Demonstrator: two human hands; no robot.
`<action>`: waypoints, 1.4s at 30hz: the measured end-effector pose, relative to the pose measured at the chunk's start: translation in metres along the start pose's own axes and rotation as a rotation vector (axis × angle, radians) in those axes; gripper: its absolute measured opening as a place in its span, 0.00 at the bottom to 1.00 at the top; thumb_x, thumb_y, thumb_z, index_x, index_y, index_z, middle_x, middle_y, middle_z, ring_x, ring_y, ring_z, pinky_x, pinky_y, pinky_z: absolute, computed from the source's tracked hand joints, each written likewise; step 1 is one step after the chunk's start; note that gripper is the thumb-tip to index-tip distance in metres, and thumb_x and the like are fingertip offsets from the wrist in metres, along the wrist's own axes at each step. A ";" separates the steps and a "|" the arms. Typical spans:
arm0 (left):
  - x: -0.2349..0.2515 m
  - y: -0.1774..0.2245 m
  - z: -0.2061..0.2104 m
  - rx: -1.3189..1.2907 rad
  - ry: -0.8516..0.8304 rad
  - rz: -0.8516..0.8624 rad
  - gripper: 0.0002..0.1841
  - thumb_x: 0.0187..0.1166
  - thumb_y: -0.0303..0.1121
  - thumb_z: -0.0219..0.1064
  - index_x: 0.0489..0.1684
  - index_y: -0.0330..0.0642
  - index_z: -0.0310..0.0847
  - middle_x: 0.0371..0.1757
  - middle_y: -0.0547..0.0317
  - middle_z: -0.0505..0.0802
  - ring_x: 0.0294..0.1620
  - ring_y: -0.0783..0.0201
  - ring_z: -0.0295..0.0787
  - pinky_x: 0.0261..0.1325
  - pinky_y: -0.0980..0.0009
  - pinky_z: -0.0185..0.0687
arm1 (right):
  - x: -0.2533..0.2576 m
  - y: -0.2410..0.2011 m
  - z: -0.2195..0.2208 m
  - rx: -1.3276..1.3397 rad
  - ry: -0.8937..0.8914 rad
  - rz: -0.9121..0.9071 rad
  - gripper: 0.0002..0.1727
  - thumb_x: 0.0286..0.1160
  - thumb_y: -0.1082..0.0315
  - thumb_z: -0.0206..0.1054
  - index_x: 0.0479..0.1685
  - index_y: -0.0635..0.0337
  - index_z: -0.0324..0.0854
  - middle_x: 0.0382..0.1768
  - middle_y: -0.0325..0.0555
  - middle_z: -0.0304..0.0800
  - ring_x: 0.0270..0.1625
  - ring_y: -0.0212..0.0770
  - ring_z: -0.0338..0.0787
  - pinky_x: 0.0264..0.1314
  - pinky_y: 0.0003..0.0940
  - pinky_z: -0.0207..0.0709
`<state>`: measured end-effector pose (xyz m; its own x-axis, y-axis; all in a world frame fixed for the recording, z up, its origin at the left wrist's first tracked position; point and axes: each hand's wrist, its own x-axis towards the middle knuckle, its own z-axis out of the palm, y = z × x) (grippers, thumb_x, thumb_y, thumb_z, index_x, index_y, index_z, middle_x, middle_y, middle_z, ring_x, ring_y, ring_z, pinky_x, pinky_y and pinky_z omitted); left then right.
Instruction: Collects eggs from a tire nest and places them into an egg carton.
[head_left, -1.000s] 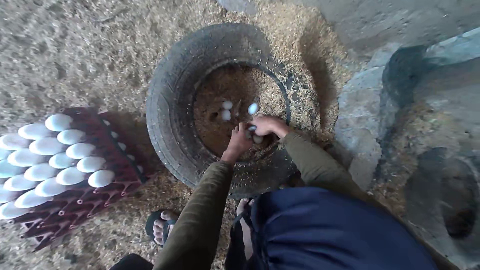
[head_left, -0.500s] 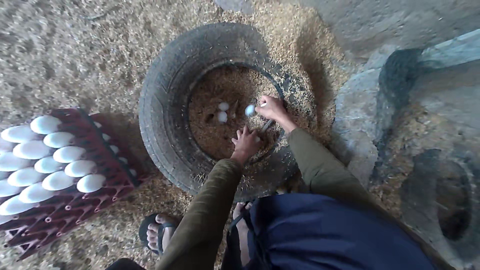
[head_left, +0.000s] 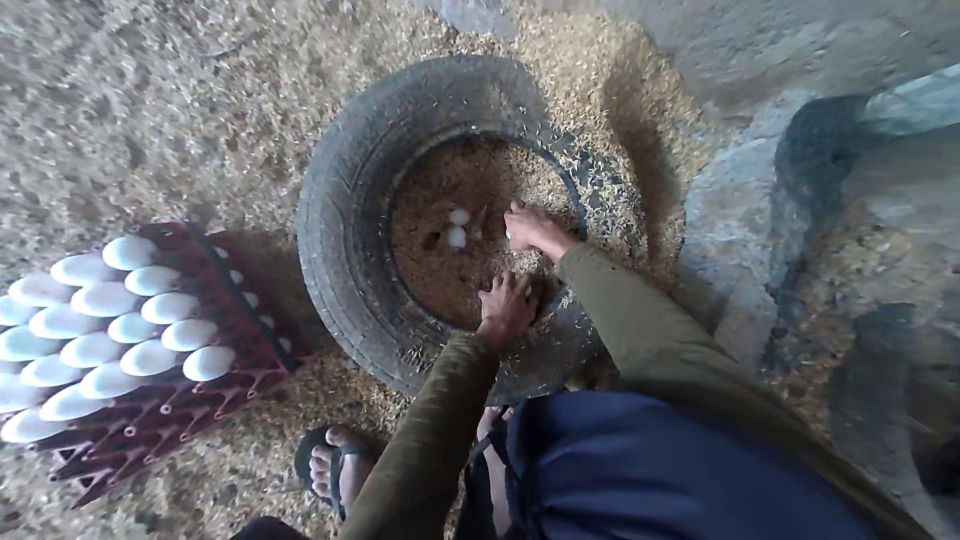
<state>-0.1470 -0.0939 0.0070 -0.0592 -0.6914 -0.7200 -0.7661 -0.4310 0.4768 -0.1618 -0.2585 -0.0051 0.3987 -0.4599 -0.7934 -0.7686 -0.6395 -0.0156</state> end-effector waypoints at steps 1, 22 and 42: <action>-0.001 0.000 0.001 0.001 -0.002 -0.003 0.26 0.89 0.51 0.51 0.87 0.66 0.65 0.85 0.44 0.72 0.84 0.36 0.68 0.71 0.28 0.69 | -0.003 0.001 0.002 -0.008 -0.005 -0.018 0.40 0.60 0.60 0.81 0.78 0.61 0.75 0.80 0.62 0.72 0.69 0.67 0.82 0.62 0.71 0.75; -0.005 0.009 -0.002 0.003 -0.084 -0.182 0.34 0.85 0.25 0.58 0.92 0.55 0.54 0.85 0.26 0.65 0.68 0.23 0.79 0.59 0.32 0.81 | 0.000 0.001 0.006 1.706 -0.102 -0.262 0.16 0.89 0.59 0.53 0.71 0.45 0.66 0.47 0.48 0.86 0.30 0.39 0.87 0.28 0.32 0.82; -0.061 -0.078 -0.052 -1.512 -0.139 -0.039 0.25 0.96 0.50 0.36 0.77 0.50 0.69 0.51 0.55 0.89 0.40 0.64 0.88 0.41 0.67 0.86 | 0.020 -0.032 -0.007 0.526 0.021 -0.441 0.17 0.88 0.70 0.56 0.62 0.52 0.91 0.59 0.58 0.90 0.60 0.55 0.88 0.64 0.56 0.78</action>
<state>-0.0504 -0.0484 0.0396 -0.1792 -0.6448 -0.7431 0.5820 -0.6784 0.4484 -0.1256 -0.2518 -0.0161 0.7355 -0.2406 -0.6334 -0.6710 -0.3875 -0.6321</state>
